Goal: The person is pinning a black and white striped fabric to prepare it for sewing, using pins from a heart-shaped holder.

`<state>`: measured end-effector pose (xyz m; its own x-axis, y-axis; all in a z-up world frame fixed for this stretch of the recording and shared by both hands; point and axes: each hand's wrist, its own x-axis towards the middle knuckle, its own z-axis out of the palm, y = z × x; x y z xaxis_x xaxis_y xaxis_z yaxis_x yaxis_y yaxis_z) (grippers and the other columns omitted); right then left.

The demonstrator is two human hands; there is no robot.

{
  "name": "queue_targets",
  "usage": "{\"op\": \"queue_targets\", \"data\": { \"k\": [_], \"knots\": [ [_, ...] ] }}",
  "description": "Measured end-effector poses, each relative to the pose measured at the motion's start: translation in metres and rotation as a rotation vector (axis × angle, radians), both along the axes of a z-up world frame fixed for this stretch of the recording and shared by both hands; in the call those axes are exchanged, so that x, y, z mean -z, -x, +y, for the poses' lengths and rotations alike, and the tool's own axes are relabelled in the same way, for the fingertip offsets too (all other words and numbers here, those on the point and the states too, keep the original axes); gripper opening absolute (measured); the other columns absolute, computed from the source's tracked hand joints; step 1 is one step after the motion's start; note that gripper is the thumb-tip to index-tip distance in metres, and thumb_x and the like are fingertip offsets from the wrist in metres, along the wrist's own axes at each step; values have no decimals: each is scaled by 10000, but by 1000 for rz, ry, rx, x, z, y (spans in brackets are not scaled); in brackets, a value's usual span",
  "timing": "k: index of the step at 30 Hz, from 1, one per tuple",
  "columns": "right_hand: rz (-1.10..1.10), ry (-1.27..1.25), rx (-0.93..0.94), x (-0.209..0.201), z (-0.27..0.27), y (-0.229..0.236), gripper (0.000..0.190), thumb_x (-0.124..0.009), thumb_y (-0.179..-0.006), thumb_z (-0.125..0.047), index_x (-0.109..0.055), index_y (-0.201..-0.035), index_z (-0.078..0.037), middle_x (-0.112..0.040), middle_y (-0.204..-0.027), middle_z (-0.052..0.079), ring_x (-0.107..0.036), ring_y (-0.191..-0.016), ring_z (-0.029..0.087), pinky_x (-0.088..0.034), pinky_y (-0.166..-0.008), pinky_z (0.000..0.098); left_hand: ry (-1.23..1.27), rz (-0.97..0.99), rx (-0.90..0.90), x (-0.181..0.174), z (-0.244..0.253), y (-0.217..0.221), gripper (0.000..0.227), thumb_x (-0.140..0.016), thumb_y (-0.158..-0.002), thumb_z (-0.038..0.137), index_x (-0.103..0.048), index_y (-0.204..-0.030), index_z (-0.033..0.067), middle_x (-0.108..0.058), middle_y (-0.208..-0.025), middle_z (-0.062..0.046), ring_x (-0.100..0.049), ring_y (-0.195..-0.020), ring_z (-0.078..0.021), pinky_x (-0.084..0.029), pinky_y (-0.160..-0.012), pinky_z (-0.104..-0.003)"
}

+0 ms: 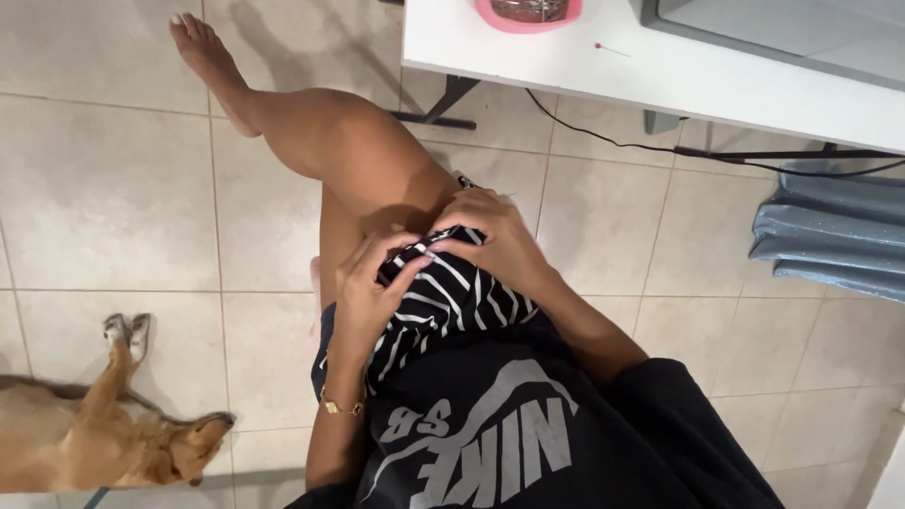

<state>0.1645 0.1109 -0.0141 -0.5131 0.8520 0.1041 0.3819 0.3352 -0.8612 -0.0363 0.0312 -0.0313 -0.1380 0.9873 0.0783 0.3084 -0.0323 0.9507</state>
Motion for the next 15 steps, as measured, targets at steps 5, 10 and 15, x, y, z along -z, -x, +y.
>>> {"op": "queue_targets", "data": {
  "k": [5, 10, 15],
  "knots": [
    [72, 84, -23, -4, -1, -9, 111, -894, -915, -102, -856, -1020, -105, -800, -965, 71, -750, -928, 266, -572, -1034, 458, -7, -3, 12, -15, -5, 3, 257, -928, -885, 141, -822, -1112, 82, -801, -901, -128, -806, -840, -312, -664, -761, -400],
    [56, 53, -1, -1, 1, -16, 63, -887, -947, -103, -847, -995, -113, -714, -995, 38, -690, -878, 189, -593, -909, 376, -67, 46, -46, 12, -13, 4, 137, -918, -918, 125, -836, -1017, 79, -756, -802, -68, -759, -714, -239, -637, -673, -332],
    [111, 117, -37, -19, 3, -10, 94, -857, -956, -60, -848, -1044, -92, -806, -1043, 83, -786, -956, 254, -605, -929, 403, -100, 38, -86, 4, -10, 2, 125, -934, -909, 142, -847, -991, 104, -730, -783, -49, -728, -686, -224, -609, -654, -316]
  ]
}}
